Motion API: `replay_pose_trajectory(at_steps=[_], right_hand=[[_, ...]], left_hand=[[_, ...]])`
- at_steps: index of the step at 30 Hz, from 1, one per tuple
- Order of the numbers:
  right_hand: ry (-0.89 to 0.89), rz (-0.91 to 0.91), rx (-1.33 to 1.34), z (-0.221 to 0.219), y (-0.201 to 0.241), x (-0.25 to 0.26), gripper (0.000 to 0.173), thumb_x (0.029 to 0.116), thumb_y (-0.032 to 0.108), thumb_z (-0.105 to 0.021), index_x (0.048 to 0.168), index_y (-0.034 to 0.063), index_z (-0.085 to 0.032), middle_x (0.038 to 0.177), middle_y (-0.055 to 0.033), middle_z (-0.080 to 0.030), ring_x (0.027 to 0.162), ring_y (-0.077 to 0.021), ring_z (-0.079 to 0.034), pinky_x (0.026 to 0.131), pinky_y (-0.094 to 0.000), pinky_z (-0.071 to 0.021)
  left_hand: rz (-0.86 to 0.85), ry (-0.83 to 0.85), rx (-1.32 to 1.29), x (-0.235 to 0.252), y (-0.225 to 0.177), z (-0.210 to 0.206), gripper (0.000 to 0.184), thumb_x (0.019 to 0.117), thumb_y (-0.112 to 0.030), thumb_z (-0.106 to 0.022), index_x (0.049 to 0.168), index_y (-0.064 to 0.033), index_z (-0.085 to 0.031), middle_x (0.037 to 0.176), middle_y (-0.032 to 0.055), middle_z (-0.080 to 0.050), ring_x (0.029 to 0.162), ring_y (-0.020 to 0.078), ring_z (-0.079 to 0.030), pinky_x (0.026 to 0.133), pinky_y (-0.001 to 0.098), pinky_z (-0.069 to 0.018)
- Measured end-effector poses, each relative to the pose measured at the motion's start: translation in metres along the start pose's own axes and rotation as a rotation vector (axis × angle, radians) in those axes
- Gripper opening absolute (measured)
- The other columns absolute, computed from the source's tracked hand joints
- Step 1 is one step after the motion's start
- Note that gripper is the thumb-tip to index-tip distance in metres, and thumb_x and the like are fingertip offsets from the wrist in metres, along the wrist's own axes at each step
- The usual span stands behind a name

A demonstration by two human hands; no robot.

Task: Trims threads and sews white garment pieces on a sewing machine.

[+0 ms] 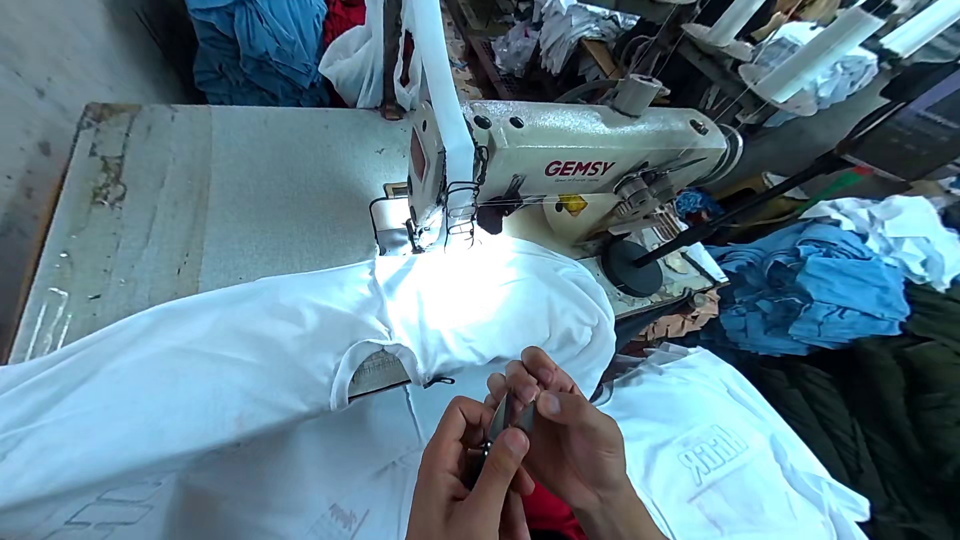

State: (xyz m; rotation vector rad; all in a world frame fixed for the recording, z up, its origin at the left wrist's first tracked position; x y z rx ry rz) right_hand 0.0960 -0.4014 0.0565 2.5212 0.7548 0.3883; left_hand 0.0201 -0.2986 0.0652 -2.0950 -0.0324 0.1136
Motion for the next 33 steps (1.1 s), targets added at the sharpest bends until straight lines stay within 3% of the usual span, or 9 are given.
replay_pose_trajectory(at_steps=[7,33], right_hand=[[-0.006,0.018,-0.013,-0.0007,0.0000,0.0002,0.008,0.0939,0.004,-0.066,0.098,0.0097,-0.064,0.096,-0.0054,-0.067,0.094,-0.0153,-0.068,0.088,-0.0321,-0.0557],[-0.033,0.011,0.012,0.0018,-0.0027,0.0017,0.007,0.0944,0.004,-0.067,0.096,0.0101,-0.063,0.096,-0.0050,-0.067,0.093,-0.0144,-0.067,0.085,-0.0301,-0.0558]], left_hand=[[-0.076,-0.048,-0.057,-0.0004,0.0037,-0.0031,0.011,0.1049,-0.015,-0.057,0.108,-0.0068,-0.051,0.080,0.0014,-0.064,0.053,0.0036,-0.060,0.044,0.0174,-0.0528],[-0.335,-0.217,0.222,0.0006,0.0082,-0.0059,0.015,0.1054,-0.021,-0.057,0.107,-0.0067,-0.053,0.081,0.0005,-0.063,0.053,0.0039,-0.060,0.045,0.0190,-0.0560]])
Point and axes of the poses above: each hand's wrist, its own x-axis towards the middle knuckle, its own z-axis out of the back of the hand, y = z × x, the point moved 5 cm from there along x, towards the middle knuckle
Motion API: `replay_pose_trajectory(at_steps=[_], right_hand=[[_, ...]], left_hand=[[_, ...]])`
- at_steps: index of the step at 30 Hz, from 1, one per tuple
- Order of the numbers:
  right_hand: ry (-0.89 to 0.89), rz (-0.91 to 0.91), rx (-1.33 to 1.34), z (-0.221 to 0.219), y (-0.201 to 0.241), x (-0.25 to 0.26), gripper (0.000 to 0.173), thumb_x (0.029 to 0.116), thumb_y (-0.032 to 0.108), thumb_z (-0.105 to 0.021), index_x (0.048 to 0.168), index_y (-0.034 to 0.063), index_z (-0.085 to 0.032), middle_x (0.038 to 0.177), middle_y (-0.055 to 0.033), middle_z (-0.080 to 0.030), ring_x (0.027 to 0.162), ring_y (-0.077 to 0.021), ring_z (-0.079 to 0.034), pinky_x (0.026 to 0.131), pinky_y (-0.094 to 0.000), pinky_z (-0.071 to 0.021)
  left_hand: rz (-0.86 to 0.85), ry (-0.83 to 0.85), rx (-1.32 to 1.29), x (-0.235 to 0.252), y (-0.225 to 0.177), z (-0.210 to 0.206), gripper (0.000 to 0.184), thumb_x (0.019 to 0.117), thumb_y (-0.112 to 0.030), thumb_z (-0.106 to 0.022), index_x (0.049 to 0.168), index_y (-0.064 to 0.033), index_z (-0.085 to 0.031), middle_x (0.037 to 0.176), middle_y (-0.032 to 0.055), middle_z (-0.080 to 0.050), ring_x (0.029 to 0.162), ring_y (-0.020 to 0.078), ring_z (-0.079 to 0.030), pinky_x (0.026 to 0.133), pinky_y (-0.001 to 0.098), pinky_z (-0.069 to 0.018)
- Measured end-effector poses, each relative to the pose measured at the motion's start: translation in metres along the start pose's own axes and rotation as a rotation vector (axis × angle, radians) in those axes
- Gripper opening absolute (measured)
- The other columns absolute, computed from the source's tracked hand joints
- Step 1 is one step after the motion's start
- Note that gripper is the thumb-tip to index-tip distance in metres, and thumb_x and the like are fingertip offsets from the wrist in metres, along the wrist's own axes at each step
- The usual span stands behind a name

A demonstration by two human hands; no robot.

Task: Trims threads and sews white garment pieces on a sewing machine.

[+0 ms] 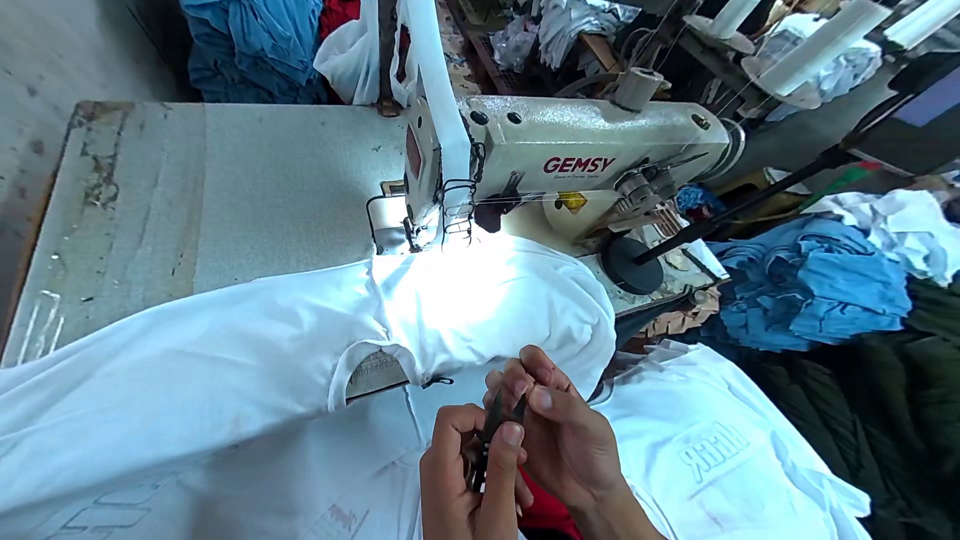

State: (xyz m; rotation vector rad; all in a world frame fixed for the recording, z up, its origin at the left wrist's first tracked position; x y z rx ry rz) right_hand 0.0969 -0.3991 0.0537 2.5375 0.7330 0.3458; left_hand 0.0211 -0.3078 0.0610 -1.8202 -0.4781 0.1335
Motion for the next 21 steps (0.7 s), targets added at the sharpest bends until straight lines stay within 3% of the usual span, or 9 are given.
replay_pose_trajectory(at_steps=[9,21], right_hand=[[0.003,0.006,0.000,-0.0004,-0.0002,-0.0002,0.008,0.0942,0.004,-0.068,0.096,0.0105,-0.064,0.096,-0.0044,-0.067,0.093,-0.0138,-0.067,0.087,-0.0300,-0.0554],[0.006,0.031,-0.007,0.0013,-0.0002,-0.0011,0.008,0.0940,0.003,-0.067,0.097,0.0101,-0.064,0.097,-0.0050,-0.068,0.094,-0.0141,-0.067,0.089,-0.0306,-0.0555]], left_hand=[[0.030,0.063,-0.014,0.0017,-0.0027,0.0029,0.015,0.1054,-0.019,-0.057,0.108,-0.0056,-0.052,0.084,0.0013,-0.064,0.054,0.0041,-0.061,0.046,0.0191,-0.0559],[0.282,0.163,-0.281,0.0034,-0.0014,0.0043,0.011,0.1053,-0.015,-0.056,0.109,-0.0068,-0.050,0.082,0.0015,-0.063,0.054,0.0032,-0.060,0.045,0.0172,-0.0531]])
Point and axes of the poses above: each hand's wrist, its own x-axis towards the middle knuckle, its own z-axis out of the back of the hand, y = z × x, the point moved 5 cm from there along x, towards the middle knuckle
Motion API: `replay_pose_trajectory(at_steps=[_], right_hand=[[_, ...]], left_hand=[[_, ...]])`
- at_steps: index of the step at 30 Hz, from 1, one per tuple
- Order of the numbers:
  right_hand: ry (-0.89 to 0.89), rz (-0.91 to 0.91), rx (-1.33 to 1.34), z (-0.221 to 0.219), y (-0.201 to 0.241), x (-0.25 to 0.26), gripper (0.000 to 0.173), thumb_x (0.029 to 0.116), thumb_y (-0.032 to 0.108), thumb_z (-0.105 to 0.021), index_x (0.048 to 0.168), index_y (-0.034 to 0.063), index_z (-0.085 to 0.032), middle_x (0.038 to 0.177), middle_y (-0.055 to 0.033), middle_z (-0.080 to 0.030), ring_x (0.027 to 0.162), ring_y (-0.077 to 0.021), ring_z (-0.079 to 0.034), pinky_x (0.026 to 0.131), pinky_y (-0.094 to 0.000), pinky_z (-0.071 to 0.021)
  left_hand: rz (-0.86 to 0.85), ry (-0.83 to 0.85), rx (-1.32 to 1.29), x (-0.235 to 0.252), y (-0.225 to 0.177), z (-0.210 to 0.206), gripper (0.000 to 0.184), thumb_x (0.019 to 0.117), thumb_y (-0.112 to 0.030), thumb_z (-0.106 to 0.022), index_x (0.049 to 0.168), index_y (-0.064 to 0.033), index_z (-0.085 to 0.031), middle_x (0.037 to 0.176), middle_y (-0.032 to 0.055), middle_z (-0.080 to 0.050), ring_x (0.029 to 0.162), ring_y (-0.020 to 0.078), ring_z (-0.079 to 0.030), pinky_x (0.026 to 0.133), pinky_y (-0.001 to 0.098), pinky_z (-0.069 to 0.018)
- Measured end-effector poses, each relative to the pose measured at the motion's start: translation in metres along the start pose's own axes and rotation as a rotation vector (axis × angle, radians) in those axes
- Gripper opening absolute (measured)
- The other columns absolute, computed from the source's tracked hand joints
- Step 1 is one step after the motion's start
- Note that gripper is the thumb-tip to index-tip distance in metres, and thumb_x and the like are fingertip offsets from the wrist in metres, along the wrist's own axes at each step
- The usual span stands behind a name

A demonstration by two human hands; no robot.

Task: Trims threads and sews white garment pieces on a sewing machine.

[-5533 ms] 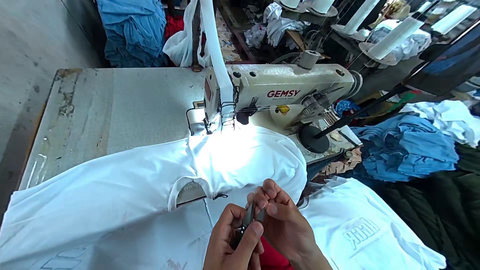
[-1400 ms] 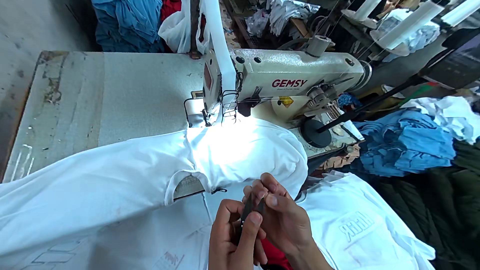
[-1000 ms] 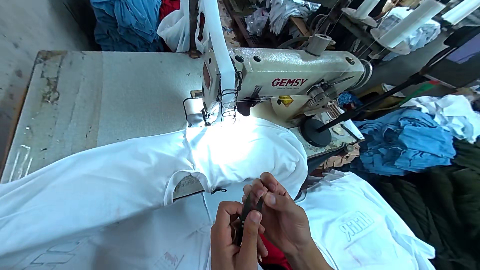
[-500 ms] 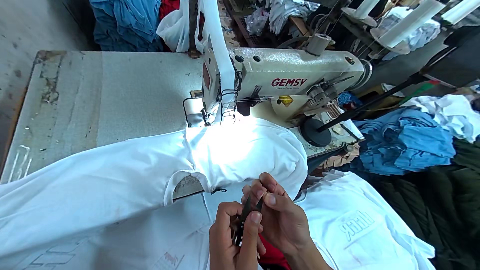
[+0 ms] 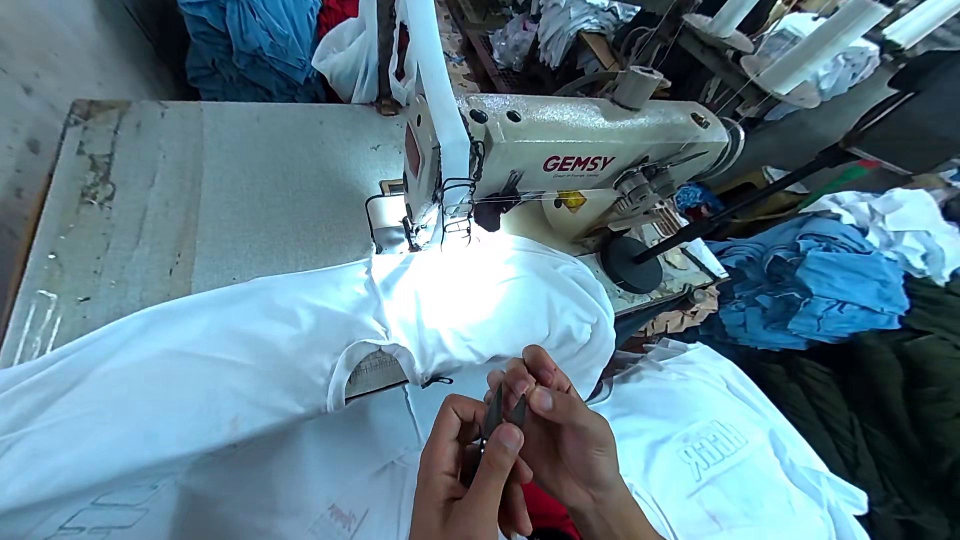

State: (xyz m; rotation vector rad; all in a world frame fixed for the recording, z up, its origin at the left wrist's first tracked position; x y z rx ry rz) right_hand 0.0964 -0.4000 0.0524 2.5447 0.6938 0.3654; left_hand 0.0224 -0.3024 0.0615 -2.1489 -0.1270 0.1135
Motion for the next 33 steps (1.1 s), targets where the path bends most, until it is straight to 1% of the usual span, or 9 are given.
replay_pose_trajectory(at_steps=[3,6,10,16,25,33], right_hand=[[0.000,0.006,-0.008,-0.0006,0.0006,0.0002,0.008,0.0941,0.003,-0.067,0.097,0.0103,-0.064,0.096,-0.0049,-0.068,0.094,-0.0135,-0.068,0.089,-0.0297,-0.0556],[0.004,0.009,-0.011,-0.0013,0.0010,0.0004,0.008,0.0947,0.003,-0.066,0.097,0.0102,-0.064,0.097,-0.0053,-0.068,0.095,-0.0139,-0.068,0.089,-0.0300,-0.0553],[-0.004,0.009,-0.004,-0.0009,-0.0002,0.0019,0.008,0.0942,0.003,-0.067,0.096,0.0103,-0.064,0.097,-0.0053,-0.068,0.093,-0.0133,-0.068,0.087,-0.0290,-0.0557],[0.014,-0.004,0.017,-0.0010,-0.0007,0.0024,0.009,0.0942,0.002,-0.067,0.096,0.0102,-0.064,0.097,-0.0057,-0.068,0.094,-0.0143,-0.067,0.088,-0.0298,-0.0555],[0.016,-0.015,0.033,0.0007,-0.0026,0.0027,0.010,0.0937,0.002,-0.068,0.096,0.0100,-0.063,0.097,-0.0052,-0.067,0.095,-0.0144,-0.067,0.089,-0.0301,-0.0550],[0.009,-0.009,0.008,0.0011,-0.0035,0.0026,0.010,0.0942,0.002,-0.067,0.096,0.0107,-0.063,0.097,-0.0051,-0.067,0.095,-0.0140,-0.067,0.088,-0.0301,-0.0552]], left_hand=[[0.034,0.005,-0.061,-0.0004,0.0010,-0.0013,0.009,0.1057,-0.014,-0.055,0.109,-0.0068,-0.050,0.083,0.0015,-0.064,0.055,0.0030,-0.060,0.045,0.0166,-0.0526],[0.020,-0.012,-0.062,-0.0005,0.0005,-0.0029,0.009,0.1056,-0.013,-0.055,0.109,-0.0063,-0.050,0.083,0.0018,-0.063,0.055,0.0030,-0.060,0.045,0.0170,-0.0530],[-0.085,-0.075,0.059,-0.0003,-0.0013,-0.0037,0.013,0.1050,-0.015,-0.057,0.110,-0.0058,-0.050,0.084,0.0012,-0.064,0.054,0.0030,-0.061,0.046,0.0180,-0.0548],[-0.128,-0.082,0.152,0.0000,-0.0036,-0.0003,0.014,0.1048,-0.017,-0.058,0.109,-0.0059,-0.051,0.084,0.0005,-0.065,0.054,0.0031,-0.061,0.046,0.0182,-0.0555],[-0.237,-0.105,0.322,0.0000,-0.0053,0.0045,0.015,0.1048,-0.019,-0.058,0.108,-0.0056,-0.053,0.083,0.0008,-0.064,0.054,0.0036,-0.060,0.046,0.0182,-0.0555],[-0.254,-0.125,0.336,-0.0018,-0.0027,0.0040,0.015,0.1050,-0.020,-0.058,0.108,-0.0060,-0.053,0.085,0.0009,-0.063,0.055,0.0035,-0.060,0.047,0.0183,-0.0561]])
Point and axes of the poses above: each hand's wrist, its own x-axis towards the middle knuckle, its own z-axis out of the back of the hand, y = z × x, the point moved 5 cm from there along x, towards the middle knuckle
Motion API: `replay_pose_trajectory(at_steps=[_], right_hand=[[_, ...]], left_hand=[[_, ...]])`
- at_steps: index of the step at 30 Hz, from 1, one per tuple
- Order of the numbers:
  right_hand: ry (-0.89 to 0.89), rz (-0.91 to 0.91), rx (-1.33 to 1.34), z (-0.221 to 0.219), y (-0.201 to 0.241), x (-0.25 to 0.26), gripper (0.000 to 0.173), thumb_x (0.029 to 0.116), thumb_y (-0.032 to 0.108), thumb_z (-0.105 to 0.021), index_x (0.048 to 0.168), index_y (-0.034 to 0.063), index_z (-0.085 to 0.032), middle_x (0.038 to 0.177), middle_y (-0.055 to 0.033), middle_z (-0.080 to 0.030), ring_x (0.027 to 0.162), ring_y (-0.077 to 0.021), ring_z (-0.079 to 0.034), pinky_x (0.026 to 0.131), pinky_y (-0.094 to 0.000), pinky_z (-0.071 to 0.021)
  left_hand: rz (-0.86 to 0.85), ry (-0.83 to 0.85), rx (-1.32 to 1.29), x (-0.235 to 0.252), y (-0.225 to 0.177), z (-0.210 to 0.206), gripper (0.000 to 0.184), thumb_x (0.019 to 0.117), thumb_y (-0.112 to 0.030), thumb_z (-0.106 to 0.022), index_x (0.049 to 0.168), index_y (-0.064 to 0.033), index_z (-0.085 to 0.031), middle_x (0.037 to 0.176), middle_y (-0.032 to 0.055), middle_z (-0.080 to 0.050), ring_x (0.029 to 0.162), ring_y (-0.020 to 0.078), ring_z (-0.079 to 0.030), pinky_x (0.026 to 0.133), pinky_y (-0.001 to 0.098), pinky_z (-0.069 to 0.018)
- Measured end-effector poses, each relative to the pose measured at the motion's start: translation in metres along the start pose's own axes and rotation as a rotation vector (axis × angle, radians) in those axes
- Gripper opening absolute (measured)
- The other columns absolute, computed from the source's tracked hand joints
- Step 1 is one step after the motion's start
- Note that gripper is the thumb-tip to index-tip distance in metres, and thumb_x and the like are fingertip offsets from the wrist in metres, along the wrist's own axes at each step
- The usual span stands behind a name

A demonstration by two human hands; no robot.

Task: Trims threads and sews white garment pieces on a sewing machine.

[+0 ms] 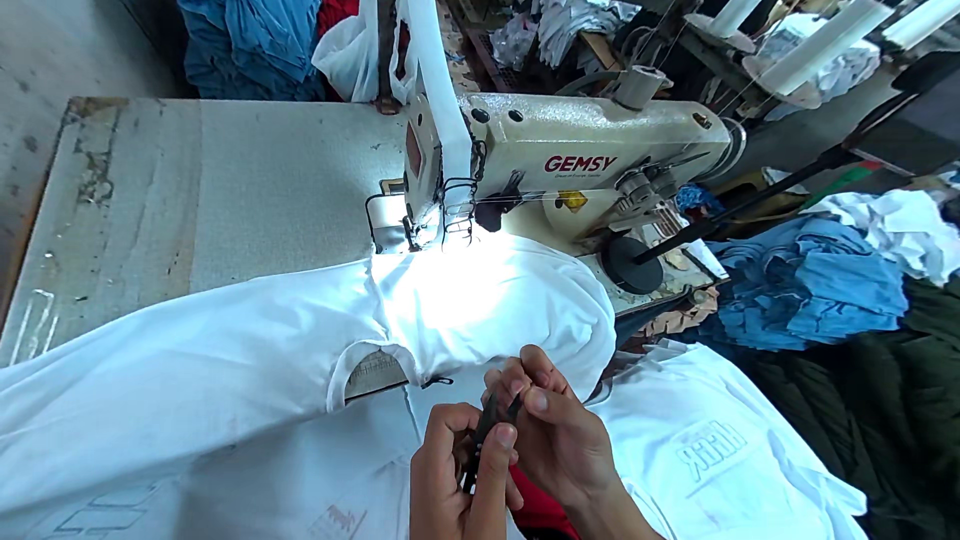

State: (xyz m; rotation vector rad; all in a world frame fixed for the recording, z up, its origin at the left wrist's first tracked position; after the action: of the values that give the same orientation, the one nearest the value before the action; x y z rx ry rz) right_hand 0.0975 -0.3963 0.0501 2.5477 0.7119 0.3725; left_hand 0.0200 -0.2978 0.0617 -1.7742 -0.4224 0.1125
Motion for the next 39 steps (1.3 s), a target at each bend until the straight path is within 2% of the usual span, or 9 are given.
replay_pose_trajectory(at_steps=[6,9,11,13,18,23,26,34,39], right_hand=[[0.005,0.027,0.005,0.000,0.001,0.000,0.010,0.0933,0.001,-0.067,0.097,0.0101,-0.064,0.096,-0.0057,-0.068,0.094,-0.0153,-0.067,0.088,-0.0311,-0.0548],[0.012,0.043,-0.030,0.000,0.002,0.000,0.009,0.0939,0.002,-0.067,0.097,0.0107,-0.064,0.097,-0.0055,-0.068,0.093,-0.0146,-0.067,0.086,-0.0300,-0.0549],[0.003,0.065,-0.101,0.001,0.002,-0.001,0.010,0.0933,0.003,-0.068,0.097,0.0115,-0.065,0.097,-0.0058,-0.068,0.092,-0.0148,-0.067,0.085,-0.0311,-0.0554],[0.002,0.102,-0.207,0.000,0.004,-0.002,0.011,0.0932,0.002,-0.069,0.097,0.0109,-0.065,0.098,-0.0066,-0.069,0.093,-0.0145,-0.068,0.085,-0.0309,-0.0566],[0.036,0.191,-0.432,-0.002,0.010,-0.005,0.017,0.0920,-0.003,-0.070,0.099,0.0094,-0.061,0.100,-0.0065,-0.068,0.096,-0.0127,-0.068,0.087,-0.0285,-0.0575],[0.066,0.202,-0.530,-0.002,0.013,-0.006,0.018,0.0925,-0.002,-0.070,0.101,0.0104,-0.060,0.100,-0.0055,-0.068,0.097,-0.0124,-0.068,0.087,-0.0284,-0.0574],[0.089,0.188,-0.576,-0.002,0.015,-0.005,0.019,0.0923,-0.004,-0.070,0.102,0.0098,-0.059,0.100,-0.0057,-0.068,0.097,-0.0119,-0.068,0.087,-0.0274,-0.0570],[0.127,0.295,-0.957,-0.007,0.023,-0.011,0.020,0.0902,-0.003,-0.068,0.103,0.0099,-0.058,0.100,-0.0052,-0.069,0.098,-0.0107,-0.068,0.086,-0.0246,-0.0568],[0.132,0.291,-1.009,-0.011,0.026,-0.015,0.016,0.0935,0.001,-0.066,0.104,0.0101,-0.058,0.102,-0.0057,-0.070,0.099,-0.0112,-0.069,0.085,-0.0246,-0.0576]], left_hand=[[-0.017,-0.054,-0.027,0.000,-0.001,0.003,0.014,0.1062,-0.021,-0.056,0.109,-0.0078,-0.051,0.082,-0.0002,-0.064,0.056,0.0041,-0.062,0.048,0.0189,-0.0570],[-0.094,-0.067,-0.050,0.003,-0.004,0.006,0.015,0.1074,-0.025,-0.053,0.112,-0.0103,-0.050,0.089,-0.0003,-0.065,0.062,0.0022,-0.062,0.051,0.0155,-0.0547],[-0.131,-0.085,-0.035,0.006,-0.005,0.009,0.018,0.1049,-0.027,-0.058,0.113,-0.0124,-0.051,0.098,-0.0012,-0.064,0.066,-0.0004,-0.059,0.053,0.0128,-0.0500],[-0.147,-0.131,0.031,0.008,-0.008,0.011,0.025,0.0996,-0.021,-0.067,0.113,-0.0109,-0.049,0.103,-0.0010,-0.068,0.064,-0.0025,-0.056,0.050,0.0109,-0.0461],[-0.176,-0.200,0.164,0.013,-0.010,0.014,0.026,0.0931,-0.008,-0.072,0.109,-0.0058,-0.051,0.099,0.0009,-0.075,0.060,-0.0022,-0.057,0.047,0.0109,-0.0423],[-0.145,-0.199,0.194,0.013,-0.012,0.017,0.030,0.0890,-0.006,-0.075,0.108,-0.0058,-0.052,0.094,-0.0005,-0.076,0.060,-0.0026,-0.059,0.048,0.0114,-0.0434],[-0.190,-0.191,0.260,0.012,-0.015,0.018,0.030,0.0882,-0.006,-0.075,0.107,-0.0071,-0.052,0.095,-0.0012,-0.077,0.062,-0.0030,-0.061,0.049,0.0108,-0.0439],[-0.354,-0.126,0.638,0.016,-0.023,0.019,0.021,0.0900,-0.016,-0.071,0.104,-0.0086,-0.057,0.088,-0.0032,-0.074,0.056,-0.0068,-0.050,0.047,0.0093,-0.0361],[-0.425,-0.130,0.637,0.016,-0.020,0.018,0.023,0.0908,-0.017,-0.071,0.106,-0.0097,-0.056,0.086,-0.0030,-0.071,0.059,-0.0056,-0.051,0.051,0.0078,-0.0386]])
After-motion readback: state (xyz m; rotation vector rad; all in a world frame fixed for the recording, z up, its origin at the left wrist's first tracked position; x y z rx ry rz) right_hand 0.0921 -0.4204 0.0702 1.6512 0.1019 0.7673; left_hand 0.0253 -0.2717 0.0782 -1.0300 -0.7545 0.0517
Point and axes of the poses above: each hand's wrist, its own x-axis towards the middle knuckle, its own z-axis out of the back of the hand, y = z × x, the point moved 5 cm from there along x, towards the middle knuckle
